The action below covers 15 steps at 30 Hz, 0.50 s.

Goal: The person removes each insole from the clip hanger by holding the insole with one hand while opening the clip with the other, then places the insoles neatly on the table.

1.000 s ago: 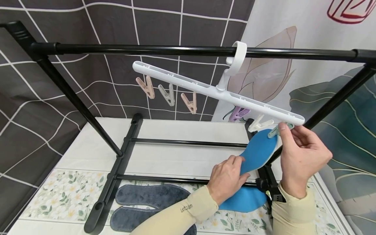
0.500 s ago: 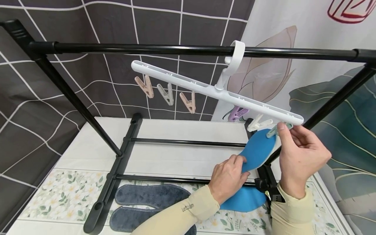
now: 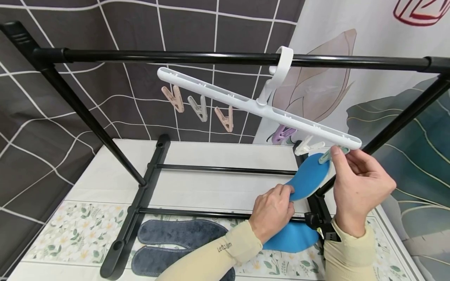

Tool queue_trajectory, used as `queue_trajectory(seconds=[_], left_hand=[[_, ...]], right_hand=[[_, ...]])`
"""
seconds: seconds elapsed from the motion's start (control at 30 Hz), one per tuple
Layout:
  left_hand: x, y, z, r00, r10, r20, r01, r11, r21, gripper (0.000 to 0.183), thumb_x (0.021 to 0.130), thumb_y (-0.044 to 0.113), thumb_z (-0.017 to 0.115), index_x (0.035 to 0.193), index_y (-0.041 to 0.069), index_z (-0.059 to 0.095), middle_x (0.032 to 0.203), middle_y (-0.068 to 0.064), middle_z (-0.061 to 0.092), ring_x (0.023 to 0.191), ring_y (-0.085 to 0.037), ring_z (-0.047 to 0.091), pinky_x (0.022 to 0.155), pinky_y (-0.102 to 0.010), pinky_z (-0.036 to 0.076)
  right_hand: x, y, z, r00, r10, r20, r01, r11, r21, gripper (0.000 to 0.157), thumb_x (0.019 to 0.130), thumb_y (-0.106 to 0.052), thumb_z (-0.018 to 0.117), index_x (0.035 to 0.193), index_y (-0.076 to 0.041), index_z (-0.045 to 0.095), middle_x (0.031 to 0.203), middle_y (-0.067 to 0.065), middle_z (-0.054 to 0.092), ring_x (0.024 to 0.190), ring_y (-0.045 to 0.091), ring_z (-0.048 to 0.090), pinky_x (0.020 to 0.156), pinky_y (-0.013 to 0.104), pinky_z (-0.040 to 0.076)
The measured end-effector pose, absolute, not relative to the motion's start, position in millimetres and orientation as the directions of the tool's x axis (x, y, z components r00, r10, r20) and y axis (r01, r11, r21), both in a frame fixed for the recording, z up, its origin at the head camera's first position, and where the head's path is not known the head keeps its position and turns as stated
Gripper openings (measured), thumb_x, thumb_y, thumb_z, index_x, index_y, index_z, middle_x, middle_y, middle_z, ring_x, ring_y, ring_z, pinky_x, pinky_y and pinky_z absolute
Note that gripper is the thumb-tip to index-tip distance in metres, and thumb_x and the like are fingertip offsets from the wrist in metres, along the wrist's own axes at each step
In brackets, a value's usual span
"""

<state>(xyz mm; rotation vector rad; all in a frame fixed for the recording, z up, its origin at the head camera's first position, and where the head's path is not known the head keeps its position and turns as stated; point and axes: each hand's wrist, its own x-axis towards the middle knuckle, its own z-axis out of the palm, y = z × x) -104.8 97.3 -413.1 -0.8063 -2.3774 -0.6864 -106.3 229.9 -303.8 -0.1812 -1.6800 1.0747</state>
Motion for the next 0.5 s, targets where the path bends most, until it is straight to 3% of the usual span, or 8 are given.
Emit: queue_trajectory(seconds=[0.5], left_hand=[[-107.5,91.9,-413.3,-0.648,0.398,0.650,0.672,0.700,0.241,0.018,0.081,0.014,0.061,0.099,0.013,0.062,0.089,0.005,0.062,0.078,-0.005,0.062,0.064,-0.014,0.050]], right_hand=[[-107.3,230.4,-303.1,-0.434,0.588,0.683,-0.359,0.582,-0.730,0.024,0.076,-0.019,0.075,0.099,-0.010,0.073,0.087,0.007,0.071,0.075,0.007,0.066,0.072,0.018,0.051]])
